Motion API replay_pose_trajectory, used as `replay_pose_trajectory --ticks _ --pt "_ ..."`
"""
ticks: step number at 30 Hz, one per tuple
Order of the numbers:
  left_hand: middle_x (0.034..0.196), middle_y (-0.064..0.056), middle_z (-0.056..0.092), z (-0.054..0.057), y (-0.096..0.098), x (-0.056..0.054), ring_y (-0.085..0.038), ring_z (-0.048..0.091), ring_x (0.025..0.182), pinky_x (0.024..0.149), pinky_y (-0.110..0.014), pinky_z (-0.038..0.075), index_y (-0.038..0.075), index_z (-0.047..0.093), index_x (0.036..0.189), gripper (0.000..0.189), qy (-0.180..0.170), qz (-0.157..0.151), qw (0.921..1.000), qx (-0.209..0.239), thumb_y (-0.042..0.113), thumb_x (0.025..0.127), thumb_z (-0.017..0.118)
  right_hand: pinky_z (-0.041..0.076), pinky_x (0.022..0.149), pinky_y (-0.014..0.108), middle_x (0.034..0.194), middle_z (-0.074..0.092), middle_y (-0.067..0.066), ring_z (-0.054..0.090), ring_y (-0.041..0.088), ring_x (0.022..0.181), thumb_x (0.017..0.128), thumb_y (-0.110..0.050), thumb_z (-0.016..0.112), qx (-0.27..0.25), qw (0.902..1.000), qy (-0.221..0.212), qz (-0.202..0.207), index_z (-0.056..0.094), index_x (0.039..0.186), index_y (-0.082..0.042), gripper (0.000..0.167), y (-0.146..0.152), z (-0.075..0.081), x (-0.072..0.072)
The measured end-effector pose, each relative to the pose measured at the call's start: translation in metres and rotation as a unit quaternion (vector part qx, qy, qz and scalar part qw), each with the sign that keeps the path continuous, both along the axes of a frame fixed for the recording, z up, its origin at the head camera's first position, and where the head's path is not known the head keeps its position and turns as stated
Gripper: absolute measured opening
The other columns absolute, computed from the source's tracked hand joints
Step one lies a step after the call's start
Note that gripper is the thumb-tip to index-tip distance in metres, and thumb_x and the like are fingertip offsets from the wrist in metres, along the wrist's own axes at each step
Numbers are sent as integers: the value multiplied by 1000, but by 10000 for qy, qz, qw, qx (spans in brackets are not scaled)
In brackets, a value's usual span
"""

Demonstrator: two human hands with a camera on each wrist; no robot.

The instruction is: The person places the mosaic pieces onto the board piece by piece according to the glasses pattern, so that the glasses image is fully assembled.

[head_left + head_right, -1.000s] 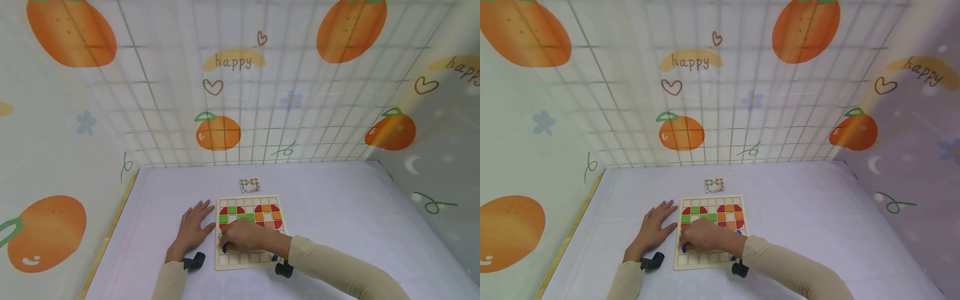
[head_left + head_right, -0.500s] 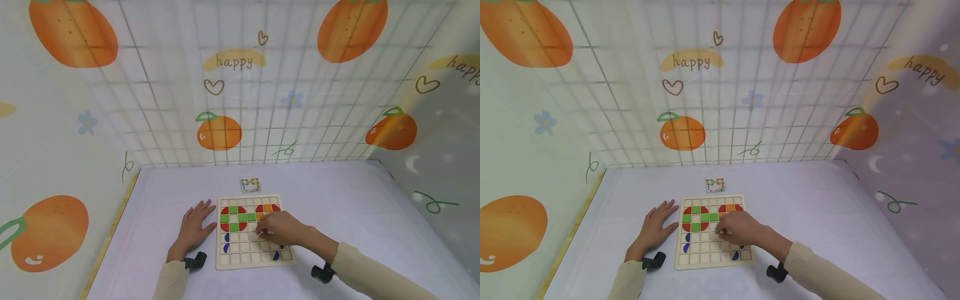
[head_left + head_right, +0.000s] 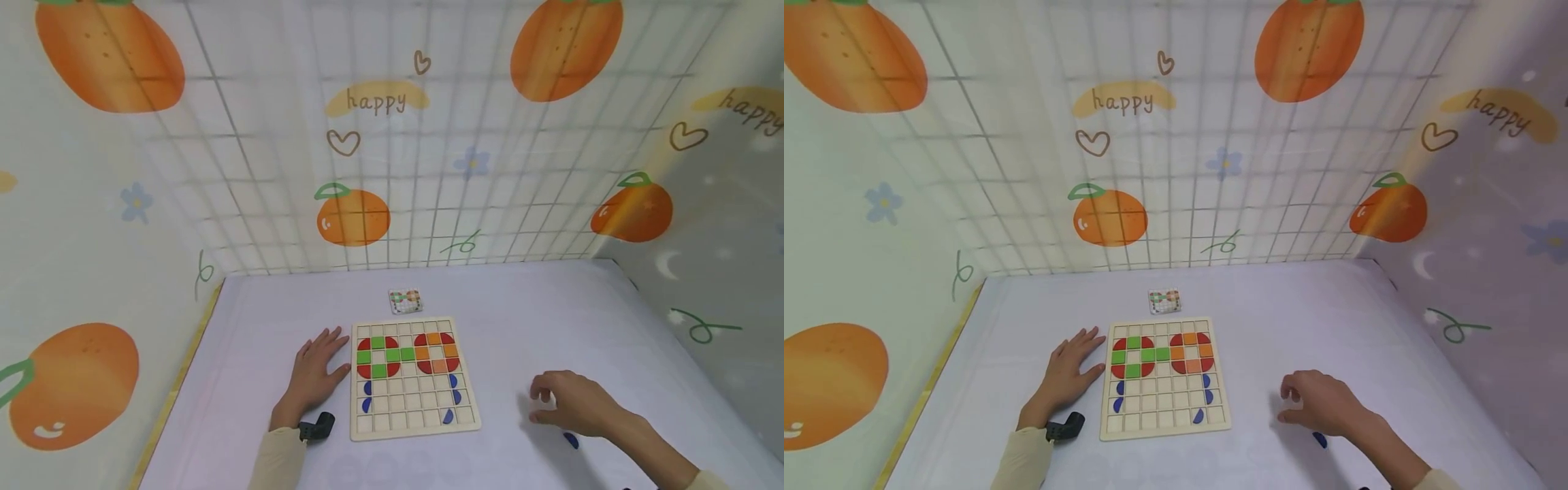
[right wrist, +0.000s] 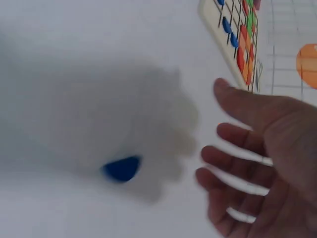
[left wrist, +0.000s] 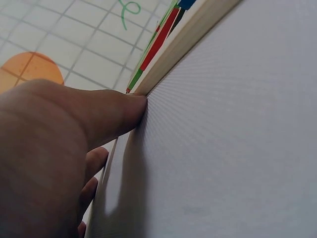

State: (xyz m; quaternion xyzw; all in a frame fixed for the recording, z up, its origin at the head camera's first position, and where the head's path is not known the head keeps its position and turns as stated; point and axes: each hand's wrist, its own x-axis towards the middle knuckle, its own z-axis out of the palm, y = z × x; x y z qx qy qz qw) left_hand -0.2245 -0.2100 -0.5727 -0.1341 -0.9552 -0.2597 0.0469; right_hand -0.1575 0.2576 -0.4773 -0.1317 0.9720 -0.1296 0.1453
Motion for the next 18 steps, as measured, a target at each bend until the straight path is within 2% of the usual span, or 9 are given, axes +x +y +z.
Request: replay_pose_trajectory --ticks 4,6,11,18 --pt "155 -4 37 -1 0 1 -29 23 146 116 -55 13 17 52 144 59 75 20 9999 79 32 91 70 43 56 33 73 53 -5 49 14 66 70 -27 89 -176 9972 -607 -390 61 85 -17 33 20 -6 15" --pt "155 -3 37 -3 0 0 -28 23 146 116 -54 13 18 52 144 58 103 26 9999 47 32 91 70 44 56 32 71 52 -5 49 14 65 71 -17 88 -381 9959 -712 -399 61 83 -15 30 26 -12 20" --pt "155 -3 38 -3 0 0 -28 23 146 116 -55 13 17 51 144 59 129 23 9999 44 32 90 70 44 53 24 67 54 -11 48 6 61 73 0 83 -805 9962 -332 -89 63 76 -16 25 28 -27 27" --pt "156 -3 37 0 0 1 -27 21 147 117 -54 12 17 51 144 59 35 10 10000 80 33 91 70 46 54 23 67 56 -11 51 5 60 70 4 81 -848 9946 -89 -593 64 75 -16 27 20 -34 29"
